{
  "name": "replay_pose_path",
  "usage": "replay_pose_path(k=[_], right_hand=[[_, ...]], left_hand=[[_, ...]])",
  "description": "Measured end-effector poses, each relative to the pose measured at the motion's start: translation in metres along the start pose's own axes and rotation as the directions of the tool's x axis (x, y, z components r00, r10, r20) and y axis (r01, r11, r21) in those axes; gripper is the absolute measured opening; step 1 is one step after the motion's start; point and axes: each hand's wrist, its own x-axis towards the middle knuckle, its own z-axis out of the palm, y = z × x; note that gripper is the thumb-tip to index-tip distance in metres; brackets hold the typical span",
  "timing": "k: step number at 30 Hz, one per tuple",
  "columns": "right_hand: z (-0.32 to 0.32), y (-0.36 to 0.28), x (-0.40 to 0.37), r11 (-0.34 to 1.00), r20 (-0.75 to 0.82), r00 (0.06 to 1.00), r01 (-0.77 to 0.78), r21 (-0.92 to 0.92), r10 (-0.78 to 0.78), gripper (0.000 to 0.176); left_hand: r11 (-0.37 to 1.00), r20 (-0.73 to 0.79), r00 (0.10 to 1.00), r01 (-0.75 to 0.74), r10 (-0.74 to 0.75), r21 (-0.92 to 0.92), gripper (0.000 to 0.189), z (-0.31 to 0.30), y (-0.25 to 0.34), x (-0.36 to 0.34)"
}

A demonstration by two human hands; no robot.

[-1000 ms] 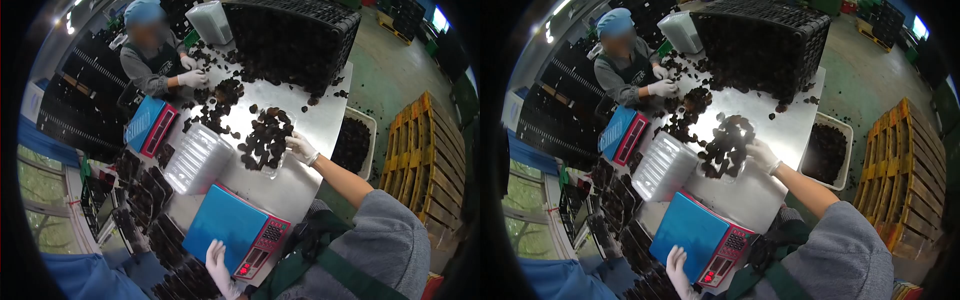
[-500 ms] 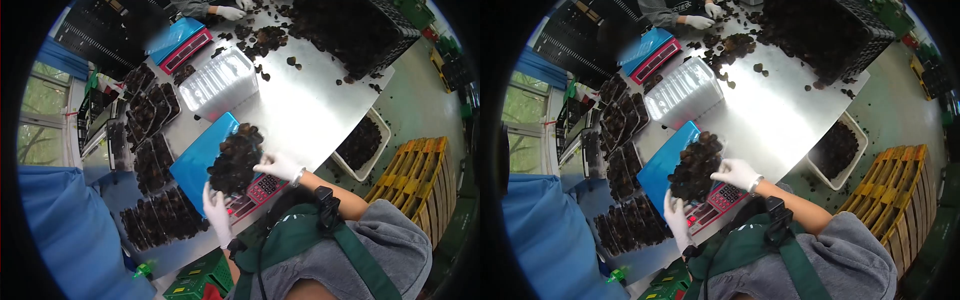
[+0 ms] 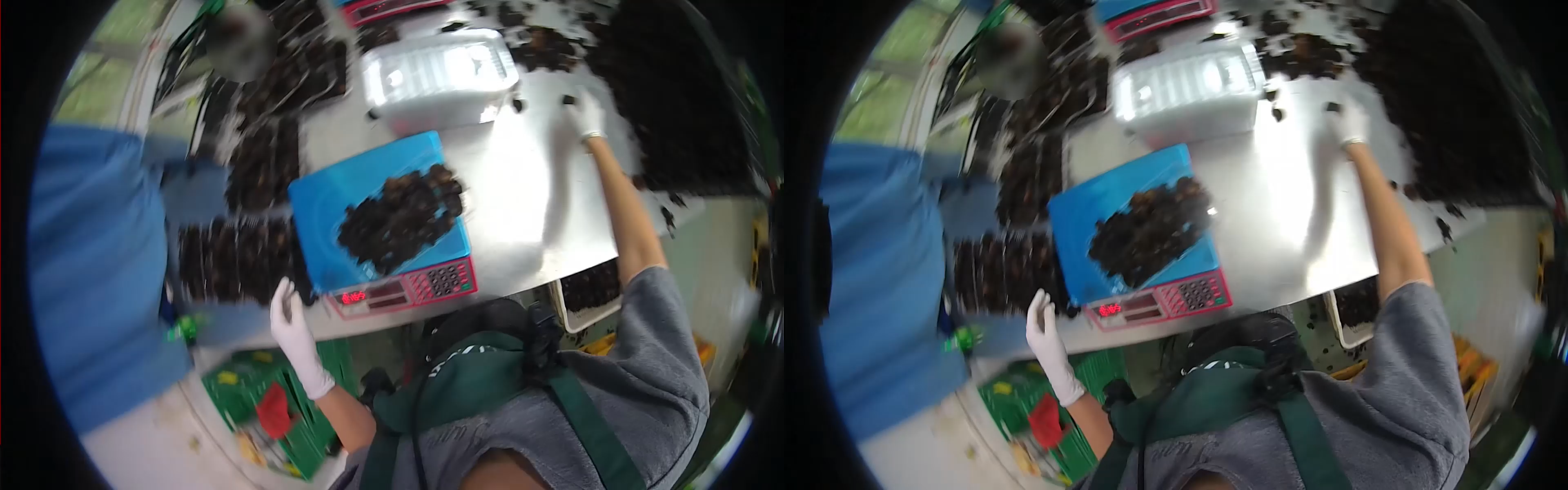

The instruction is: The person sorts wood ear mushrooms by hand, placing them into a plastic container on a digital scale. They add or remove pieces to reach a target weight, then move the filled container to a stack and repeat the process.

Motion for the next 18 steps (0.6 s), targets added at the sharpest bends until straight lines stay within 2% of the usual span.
replay_pose_path(k=[1,2,3,5,7,10,11,12,13,14,15,16,17,18], right_hand=[[0.007,0.006,0.011,0.984,0.068,0.996,-0.049,-0.174,0.062,0.050],[0.016,0.015,0.017,0.974,0.139,0.987,-0.053,-0.219,0.085,0.047],[0.010,0.010,0.019,0.946,0.292,0.949,-0.015,-0.325,0.115,0.042],[0.013,0.019,0.016,0.944,0.271,0.959,0.010,-0.329,0.085,0.034],[-0.003,0.010,0.003,0.974,0.169,0.984,-0.020,-0.227,0.060,0.029],[-0.023,-0.009,-0.030,0.986,-0.182,0.983,0.023,0.167,0.008,0.025],[-0.047,-0.041,-0.052,0.910,-0.260,0.965,0.137,0.391,-0.033,0.023],[-0.061,-0.069,-0.070,0.815,-0.357,0.925,0.302,0.494,-0.126,0.025],[-0.083,-0.106,-0.095,0.782,-0.380,0.904,0.378,0.496,-0.196,0.026],[-0.099,-0.138,-0.124,0.783,-0.333,0.918,0.367,0.501,-0.217,0.026],[-0.120,-0.173,-0.149,0.725,-0.166,0.952,0.304,0.618,-0.258,0.027],[-0.141,-0.208,-0.165,0.673,-0.121,0.903,0.392,0.628,-0.413,0.029],[-0.141,-0.231,-0.174,0.556,-0.130,0.831,0.469,0.686,-0.540,0.033],[-0.138,-0.251,-0.182,0.545,-0.122,0.783,0.527,0.652,-0.610,0.038]], left_hand=[[1.000,-0.034,0.999,0.006,-0.005,0.011,0.032,-0.008,0.002,-0.008],[1.000,-0.090,0.996,0.028,-0.028,0.002,0.032,-0.014,0.000,-0.015],[0.998,-0.117,0.991,0.066,-0.067,-0.011,0.031,-0.019,0.001,-0.022],[0.997,-0.160,0.985,0.073,-0.068,0.020,0.031,-0.026,-0.006,-0.031],[0.996,-0.147,0.986,0.085,-0.083,0.009,0.030,-0.029,-0.020,-0.035],[0.994,-0.104,0.989,0.102,-0.107,-0.050,0.029,-0.020,-0.024,-0.031],[0.992,-0.086,0.990,0.102,-0.109,-0.076,0.029,-0.013,-0.023,-0.026],[0.993,-0.061,0.994,0.080,-0.085,-0.082,0.029,-0.003,-0.024,-0.018],[0.996,-0.034,0.997,0.061,-0.064,-0.071,0.029,0.013,-0.005,-0.011],[0.998,0.023,0.999,-0.026,0.028,-0.060,0.030,0.029,0.001,-0.003],[0.992,0.082,0.989,-0.115,0.120,-0.056,0.031,0.045,0.008,0.006],[0.963,0.126,0.957,-0.268,0.262,0.032,0.033,0.061,0.022,0.015],[0.902,0.178,0.901,-0.417,0.395,0.112,0.034,0.077,0.036,0.023],[0.853,0.210,0.853,-0.508,0.478,0.121,0.036,0.093,0.041,0.031]])
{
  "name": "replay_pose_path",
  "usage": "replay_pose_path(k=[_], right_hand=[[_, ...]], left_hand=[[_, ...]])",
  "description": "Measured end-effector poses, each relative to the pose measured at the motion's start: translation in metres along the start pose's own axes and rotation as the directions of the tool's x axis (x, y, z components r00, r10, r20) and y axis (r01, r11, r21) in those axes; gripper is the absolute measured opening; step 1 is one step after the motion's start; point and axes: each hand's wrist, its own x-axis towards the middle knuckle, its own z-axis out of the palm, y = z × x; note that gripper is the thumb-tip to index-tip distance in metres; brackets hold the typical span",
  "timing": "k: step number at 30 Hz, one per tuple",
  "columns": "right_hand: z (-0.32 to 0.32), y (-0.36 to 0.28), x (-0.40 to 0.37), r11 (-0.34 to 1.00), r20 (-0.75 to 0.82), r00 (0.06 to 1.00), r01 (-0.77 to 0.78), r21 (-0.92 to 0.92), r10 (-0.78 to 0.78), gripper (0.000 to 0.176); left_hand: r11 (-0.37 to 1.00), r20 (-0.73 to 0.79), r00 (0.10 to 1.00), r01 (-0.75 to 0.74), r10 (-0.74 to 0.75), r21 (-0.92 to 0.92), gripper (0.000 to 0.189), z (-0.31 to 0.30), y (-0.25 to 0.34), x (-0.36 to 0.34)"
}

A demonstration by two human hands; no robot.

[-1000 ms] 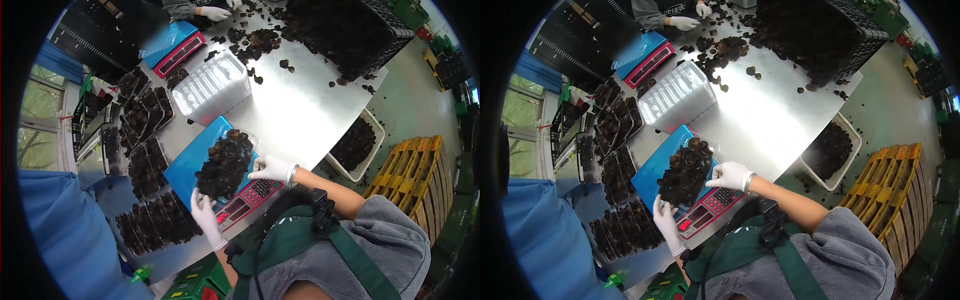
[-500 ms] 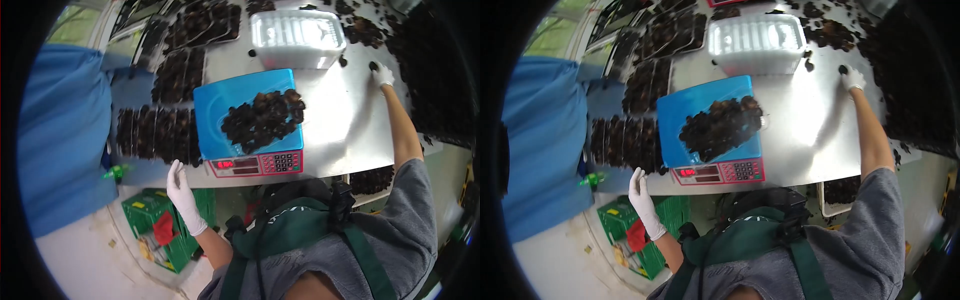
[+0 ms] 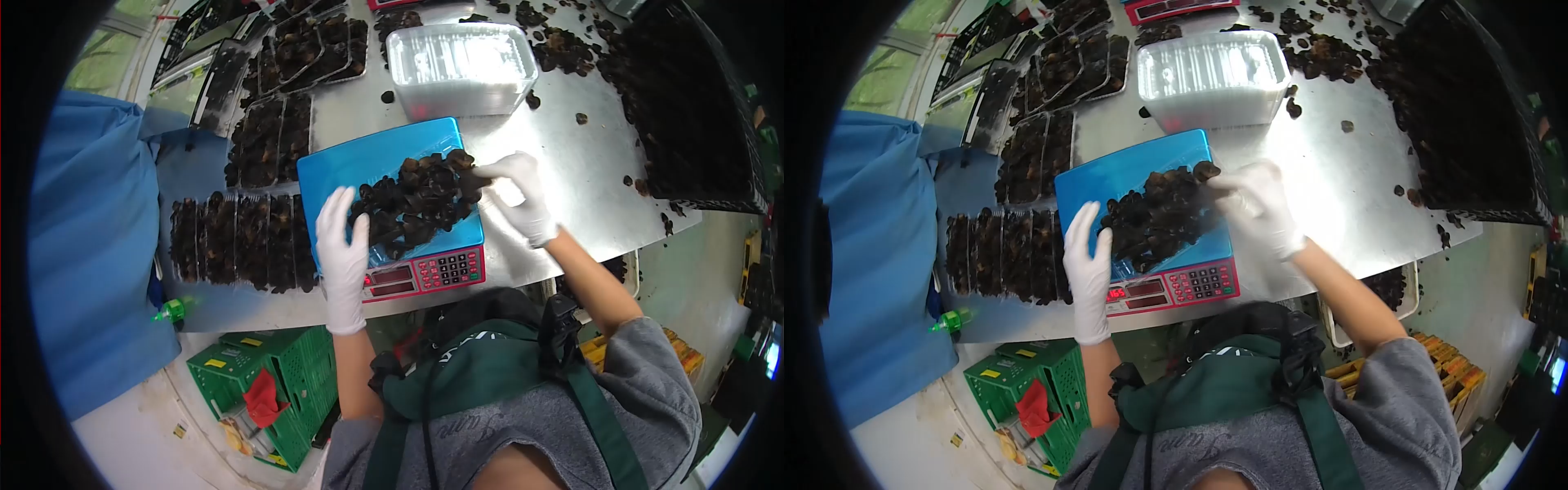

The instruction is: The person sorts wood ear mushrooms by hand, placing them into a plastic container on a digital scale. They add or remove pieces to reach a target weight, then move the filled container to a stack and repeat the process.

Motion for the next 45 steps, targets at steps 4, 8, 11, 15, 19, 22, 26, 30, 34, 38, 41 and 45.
replay_pose_path(k=[4,8,11,15,19,22,26,30,34,38,41,45], right_hand=[[0.037,-0.015,0.009,0.992,0.203,0.979,-0.002,-0.127,0.028,0.040],[0.005,-0.016,-0.001,0.950,0.041,0.955,-0.295,0.099,0.292,0.029],[-0.001,-0.012,-0.022,0.896,-0.095,0.895,-0.421,0.143,0.435,0.021],[-0.001,-0.009,-0.056,0.823,-0.141,0.823,-0.506,0.258,0.550,0.018],[-0.006,-0.007,-0.082,0.752,-0.139,0.758,-0.571,0.330,0.637,0.015],[-0.009,0.002,-0.094,0.690,-0.149,0.706,-0.590,0.419,0.693,0.015],[-0.017,0.008,-0.094,0.727,-0.114,0.740,-0.599,0.336,0.663,0.017],[-0.021,0.008,-0.081,0.785,-0.088,0.796,-0.563,0.259,0.600,0.017],[-0.021,0.008,-0.071,0.849,-0.040,0.852,-0.515,0.120,0.523,0.021],[-0.013,0.011,-0.051,0.848,0.067,0.848,-0.529,0.035,0.526,0.036],[-0.002,0.038,-0.029,0.813,0.269,0.788,-0.582,0.028,0.554,0.044],[0.009,0.064,0.001,0.856,0.462,0.741,-0.510,-0.084,0.487,0.034]], left_hand=[[0.986,0.155,0.974,-0.163,0.164,-0.019,0.035,0.020,-0.006,0.010],[0.977,0.213,0.968,-0.091,0.133,-0.196,0.034,0.016,-0.010,0.000],[0.981,0.227,0.973,0.005,0.041,-0.196,0.036,0.011,-0.011,0.003],[0.956,0.160,0.981,0.149,-0.110,-0.253,0.038,-0.020,-0.005,0.006],[0.920,-0.003,0.963,0.255,-0.268,-0.298,0.029,-0.063,-0.019,-0.002],[0.888,-0.119,0.928,0.294,-0.354,-0.355,0.029,-0.083,-0.033,-0.018],[0.846,-0.112,0.887,0.379,-0.448,-0.375,0.029,-0.094,-0.043,-0.046],[0.820,-0.099,0.878,0.390,-0.468,-0.419,0.029,-0.096,-0.035,-0.059],[0.793,-0.101,0.858,0.413,-0.504,-0.448,0.026,-0.092,-0.033,-0.058],[0.775,0.005,0.832,0.520,-0.555,-0.359,0.027,-0.062,-0.049,-0.064],[0.814,0.177,0.838,0.545,-0.517,-0.202,0.033,-0.038,-0.014,-0.062],[0.795,0.193,0.835,0.550,-0.515,-0.257,0.031,0.011,-0.030,-0.073]])
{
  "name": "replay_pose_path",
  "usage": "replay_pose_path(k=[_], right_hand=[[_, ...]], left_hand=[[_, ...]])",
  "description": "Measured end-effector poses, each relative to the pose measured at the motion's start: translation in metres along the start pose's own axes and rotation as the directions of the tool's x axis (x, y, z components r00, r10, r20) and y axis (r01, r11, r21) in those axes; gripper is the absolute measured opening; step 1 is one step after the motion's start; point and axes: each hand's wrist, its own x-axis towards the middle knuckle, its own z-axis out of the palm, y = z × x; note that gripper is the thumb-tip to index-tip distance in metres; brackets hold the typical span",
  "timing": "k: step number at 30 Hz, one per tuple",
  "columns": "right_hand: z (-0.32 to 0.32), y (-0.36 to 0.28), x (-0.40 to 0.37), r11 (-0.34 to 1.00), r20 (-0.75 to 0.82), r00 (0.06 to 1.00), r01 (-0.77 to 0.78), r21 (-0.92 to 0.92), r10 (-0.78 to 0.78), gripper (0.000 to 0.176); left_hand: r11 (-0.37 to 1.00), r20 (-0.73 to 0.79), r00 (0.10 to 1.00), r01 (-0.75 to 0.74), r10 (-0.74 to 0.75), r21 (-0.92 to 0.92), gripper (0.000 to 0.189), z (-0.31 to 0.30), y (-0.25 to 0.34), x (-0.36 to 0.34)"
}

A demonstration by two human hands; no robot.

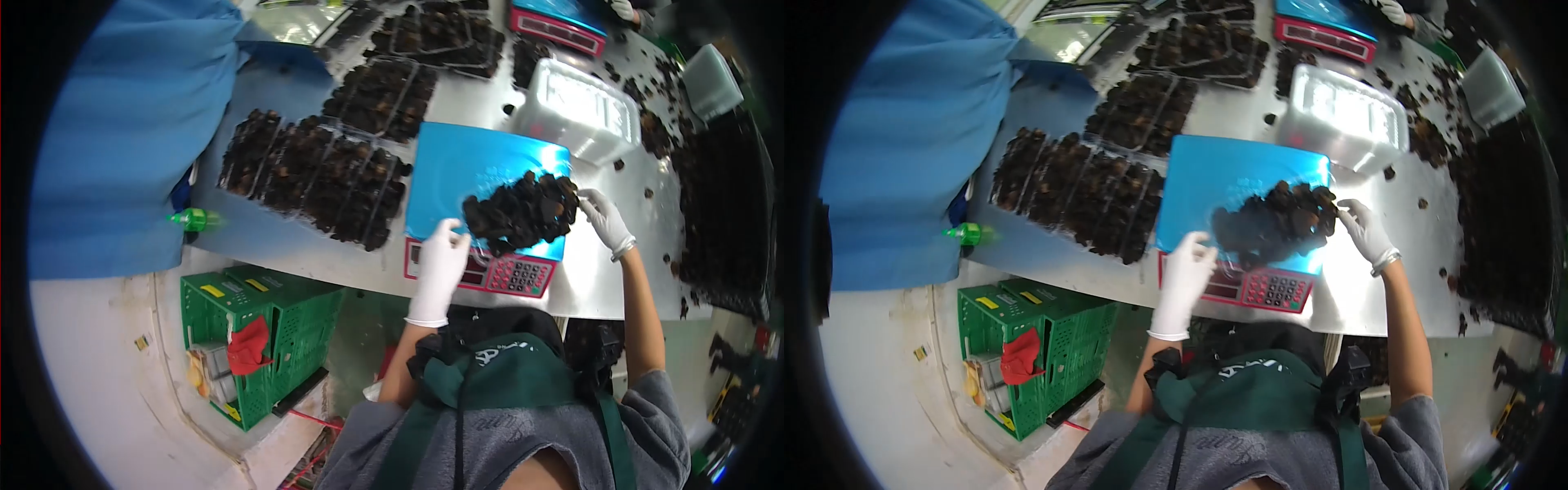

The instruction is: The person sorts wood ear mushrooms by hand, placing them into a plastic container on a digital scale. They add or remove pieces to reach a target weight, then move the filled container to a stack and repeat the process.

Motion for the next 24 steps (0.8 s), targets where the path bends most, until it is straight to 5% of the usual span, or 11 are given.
replay_pose_path(k=[5,10,15,17,22,23,24], right_hand=[[0.009,-0.044,0.027,0.982,0.043,0.999,-0.018,-0.187,0.027,0.027],[0.052,-0.095,0.068,0.994,0.124,0.990,0.081,-0.078,-0.071,0.023],[0.104,-0.198,0.123,0.953,0.251,0.944,0.259,-0.155,-0.215,0.028],[0.147,-0.214,0.167,0.884,0.199,0.864,0.465,0.039,-0.463,0.027],[0.236,-0.324,0.265,0.782,0.203,0.756,0.611,0.124,-0.622,0.025],[0.246,-0.353,0.269,0.840,0.246,0.804,0.521,0.151,-0.542,0.024],[0.263,-0.373,0.286,0.822,0.236,0.800,0.570,-0.012,-0.551,0.026]], left_hand=[[0.971,0.015,0.991,0.132,-0.132,-0.200,0.025,-0.011,-0.001,-0.006],[0.807,-0.071,0.976,0.128,-0.206,-0.577,0.017,-0.054,-0.027,-0.015],[0.783,-0.189,0.954,0.071,-0.235,-0.617,0.019,-0.135,-0.057,-0.014],[0.794,-0.272,0.931,0.032,-0.246,-0.607,0.018,-0.175,-0.060,-0.007],[0.846,-0.448,0.860,-0.035,-0.246,-0.531,0.015,-0.277,-0.081,0.034],[0.846,-0.461,0.849,-0.034,-0.256,-0.532,0.014,-0.295,-0.090,0.045],[0.847,-0.476,0.839,-0.037,-0.262,-0.531,0.014,-0.313,-0.099,0.058]])
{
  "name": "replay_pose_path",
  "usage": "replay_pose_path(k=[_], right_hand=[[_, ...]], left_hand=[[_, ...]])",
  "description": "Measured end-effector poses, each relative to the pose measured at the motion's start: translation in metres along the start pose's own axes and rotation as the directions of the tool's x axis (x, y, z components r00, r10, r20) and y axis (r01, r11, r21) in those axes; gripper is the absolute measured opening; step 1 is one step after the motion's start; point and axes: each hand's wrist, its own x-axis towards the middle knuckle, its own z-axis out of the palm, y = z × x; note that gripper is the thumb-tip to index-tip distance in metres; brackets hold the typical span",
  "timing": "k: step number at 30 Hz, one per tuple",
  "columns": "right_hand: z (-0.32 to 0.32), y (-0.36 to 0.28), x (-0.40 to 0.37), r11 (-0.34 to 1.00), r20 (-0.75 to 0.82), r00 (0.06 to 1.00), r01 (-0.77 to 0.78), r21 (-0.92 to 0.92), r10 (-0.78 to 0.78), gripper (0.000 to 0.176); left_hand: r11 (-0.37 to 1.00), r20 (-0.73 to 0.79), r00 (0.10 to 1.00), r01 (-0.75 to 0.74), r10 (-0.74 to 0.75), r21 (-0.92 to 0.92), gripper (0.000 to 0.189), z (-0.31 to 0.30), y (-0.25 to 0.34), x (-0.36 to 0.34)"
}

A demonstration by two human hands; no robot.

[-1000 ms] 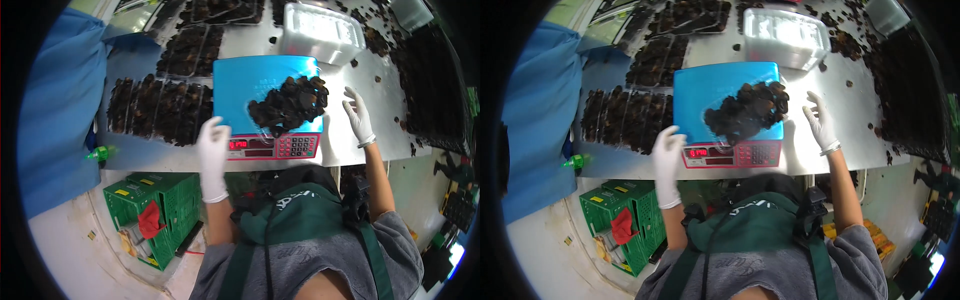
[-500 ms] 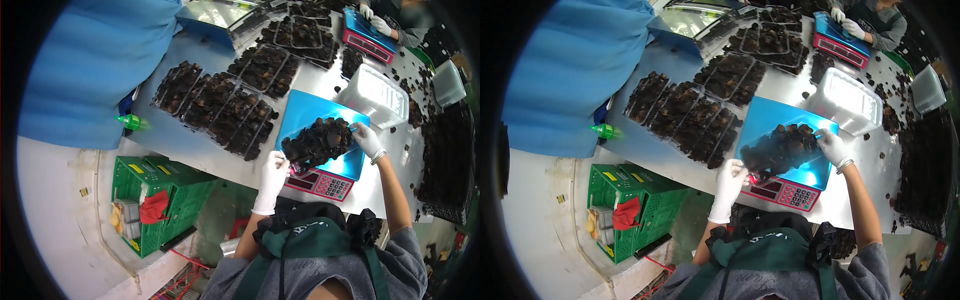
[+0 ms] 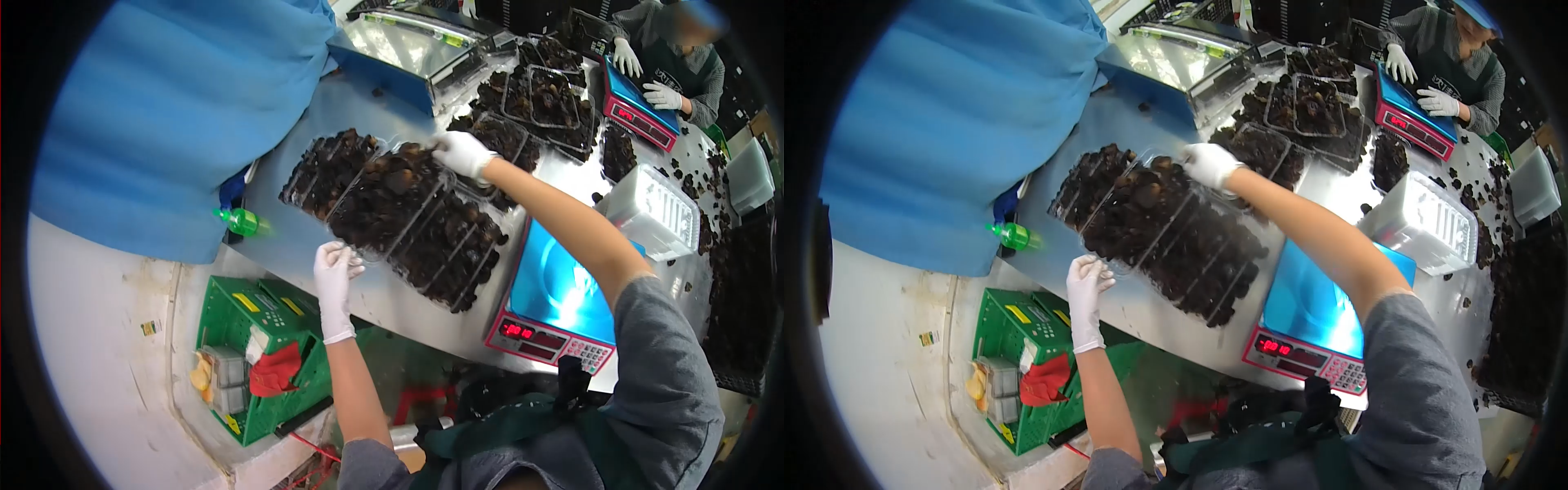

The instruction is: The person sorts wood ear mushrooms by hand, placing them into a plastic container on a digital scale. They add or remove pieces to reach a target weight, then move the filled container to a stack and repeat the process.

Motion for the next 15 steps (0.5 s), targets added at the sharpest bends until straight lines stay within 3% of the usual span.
replay_pose_path(k=[3,6,8,10,12,13,15], right_hand=[[0.041,-0.001,0.060,0.999,-0.017,1.000,-0.018,-0.044,0.018,0.027],[0.066,0.013,0.089,0.997,0.075,0.995,-0.058,-0.044,0.061,0.029],[0.067,0.022,0.081,0.982,0.015,0.998,-0.067,0.174,0.065,0.032],[0.052,0.030,0.050,0.993,-0.125,0.990,0.073,0.091,-0.061,0.032],[0.014,0.028,-0.010,0.951,-0.164,0.986,0.089,0.296,-0.041,0.031],[-0.007,0.031,-0.046,0.944,-0.259,0.961,0.170,0.284,-0.095,0.028],[-0.062,0.051,-0.121,0.984,-0.340,0.933,0.154,0.088,-0.115,0.024]], left_hand=[[0.999,-0.044,0.998,0.048,-0.049,-0.025,0.017,-0.018,-0.003,0.054],[0.996,-0.050,0.995,0.086,-0.085,0.014,0.018,-0.024,-0.012,0.083],[0.993,-0.044,0.993,0.110,-0.108,0.045,0.018,-0.028,-0.018,0.090],[0.990,-0.036,0.991,0.130,-0.128,0.057,0.018,-0.029,-0.017,0.087],[0.984,-0.013,0.988,0.155,-0.154,0.089,0.020,-0.034,-0.016,0.085],[0.983,-0.026,0.988,0.152,-0.150,0.101,0.022,-0.036,-0.015,0.081],[0.985,-0.059,0.994,0.100,-0.092,0.141,0.026,-0.043,-0.012,0.068]])
